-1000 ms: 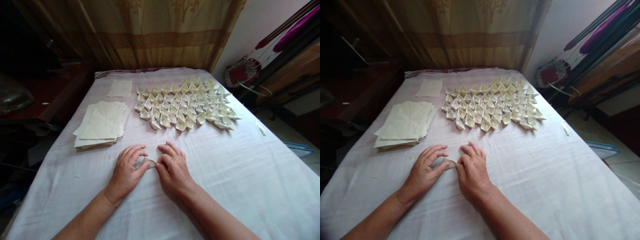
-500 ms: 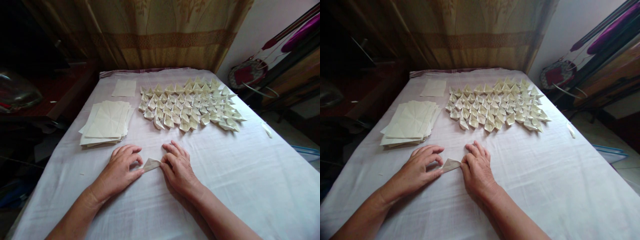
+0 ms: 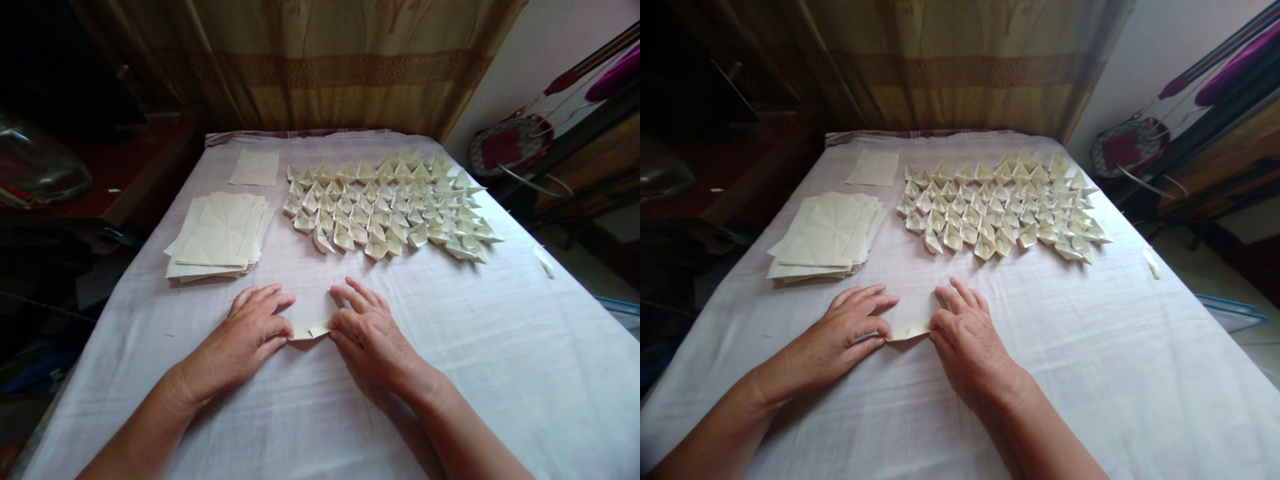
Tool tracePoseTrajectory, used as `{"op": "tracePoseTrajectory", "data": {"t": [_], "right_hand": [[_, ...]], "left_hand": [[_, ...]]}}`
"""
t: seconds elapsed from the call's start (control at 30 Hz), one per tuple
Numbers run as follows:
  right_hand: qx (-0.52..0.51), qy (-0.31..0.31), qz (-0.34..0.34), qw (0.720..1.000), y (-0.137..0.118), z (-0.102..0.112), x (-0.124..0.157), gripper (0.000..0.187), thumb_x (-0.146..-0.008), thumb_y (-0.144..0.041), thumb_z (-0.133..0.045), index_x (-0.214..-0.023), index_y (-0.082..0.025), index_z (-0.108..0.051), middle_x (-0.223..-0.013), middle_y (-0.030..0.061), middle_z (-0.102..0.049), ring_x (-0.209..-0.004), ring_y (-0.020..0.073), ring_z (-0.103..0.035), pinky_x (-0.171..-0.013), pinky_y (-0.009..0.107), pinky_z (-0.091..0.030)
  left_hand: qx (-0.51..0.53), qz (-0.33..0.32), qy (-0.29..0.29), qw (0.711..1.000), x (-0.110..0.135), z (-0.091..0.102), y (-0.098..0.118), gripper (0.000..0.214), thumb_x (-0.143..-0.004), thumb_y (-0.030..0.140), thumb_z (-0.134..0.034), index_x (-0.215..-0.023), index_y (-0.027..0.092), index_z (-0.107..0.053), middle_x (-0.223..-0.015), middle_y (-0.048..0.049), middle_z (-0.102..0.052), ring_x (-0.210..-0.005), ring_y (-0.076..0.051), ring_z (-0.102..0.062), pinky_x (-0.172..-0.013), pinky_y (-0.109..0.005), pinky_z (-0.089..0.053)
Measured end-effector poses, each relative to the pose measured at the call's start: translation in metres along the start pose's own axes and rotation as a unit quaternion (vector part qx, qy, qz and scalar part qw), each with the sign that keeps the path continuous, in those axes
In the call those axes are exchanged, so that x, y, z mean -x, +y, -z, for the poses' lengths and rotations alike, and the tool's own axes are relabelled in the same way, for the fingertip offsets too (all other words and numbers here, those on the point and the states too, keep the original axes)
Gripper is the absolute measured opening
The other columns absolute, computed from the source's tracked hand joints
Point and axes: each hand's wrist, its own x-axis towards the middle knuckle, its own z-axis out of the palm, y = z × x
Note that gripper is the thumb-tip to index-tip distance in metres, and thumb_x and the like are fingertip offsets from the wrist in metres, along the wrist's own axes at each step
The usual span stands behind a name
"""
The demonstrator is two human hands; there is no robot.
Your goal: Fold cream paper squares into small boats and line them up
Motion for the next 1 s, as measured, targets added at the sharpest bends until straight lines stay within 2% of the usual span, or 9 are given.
{"op": "tracePoseTrajectory", "data": {"t": [0.27,0.47,0.63,0.8,1.0], "right_hand": [[0.012,0.002,0.022,1.000,0.003,-0.001,0.001,0.006,-0.086,-0.017,-0.065,-0.083,-0.021,-0.068,-0.135,0.0094,-0.059,-0.140,0.0342,-0.038,-0.107,0.053,-0.038],[0.007,-0.008,0.020,1.000,0.001,0.002,0.000,0.007,-0.086,-0.016,-0.066,-0.082,-0.021,-0.069,-0.134,0.0086,-0.061,-0.139,0.0347,-0.040,-0.106,0.053,-0.039],[0.003,-0.002,0.021,1.000,0.000,0.001,-0.001,0.008,-0.086,-0.016,-0.065,-0.081,-0.020,-0.069,-0.132,0.0079,-0.062,-0.138,0.0338,-0.042,-0.106,0.052,-0.039],[0.007,-0.002,0.020,1.000,0.000,0.001,-0.001,0.010,-0.085,-0.014,-0.066,-0.079,-0.021,-0.069,-0.130,0.0073,-0.063,-0.137,0.0329,-0.043,-0.106,0.051,-0.039],[0.011,-0.014,0.012,1.000,-0.002,0.003,-0.001,0.010,-0.084,-0.014,-0.066,-0.080,-0.021,-0.071,-0.129,0.0070,-0.064,-0.137,0.0327,-0.043,-0.106,0.052,-0.038]], "left_hand": [[0.014,0.000,0.004,1.000,-0.003,-0.002,-0.003,0.012,-0.089,0.020,-0.062,-0.090,0.029,-0.071,-0.136,-0.0007,-0.061,-0.138,-0.030,-0.040,-0.113,-0.056,-0.028],[0.033,0.029,0.038,0.998,-0.006,-0.002,-0.007,0.010,-0.082,0.018,-0.067,-0.090,0.024,-0.065,-0.130,-0.0024,-0.064,-0.131,-0.026,-0.049,-0.111,-0.049,-0.034],[-0.014,0.013,0.074,0.997,-0.003,-0.005,-0.007,0.008,-0.085,0.021,-0.066,-0.084,0.028,-0.070,-0.127,0.0002,-0.067,-0.129,-0.027,-0.051,-0.112,-0.053,-0.029],[-0.067,0.017,0.123,0.990,0.011,-0.015,0.006,0.014,-0.088,0.018,-0.061,-0.086,0.027,-0.071,-0.126,-0.0003,-0.067,-0.128,-0.027,-0.052,-0.115,-0.056,-0.023],[-0.070,0.033,0.164,0.983,0.017,-0.029,0.015,0.009,-0.089,0.020,-0.061,-0.087,0.024,-0.069,-0.122,-0.0035,-0.070,-0.126,-0.028,-0.054,-0.114,-0.056,-0.028]]}}
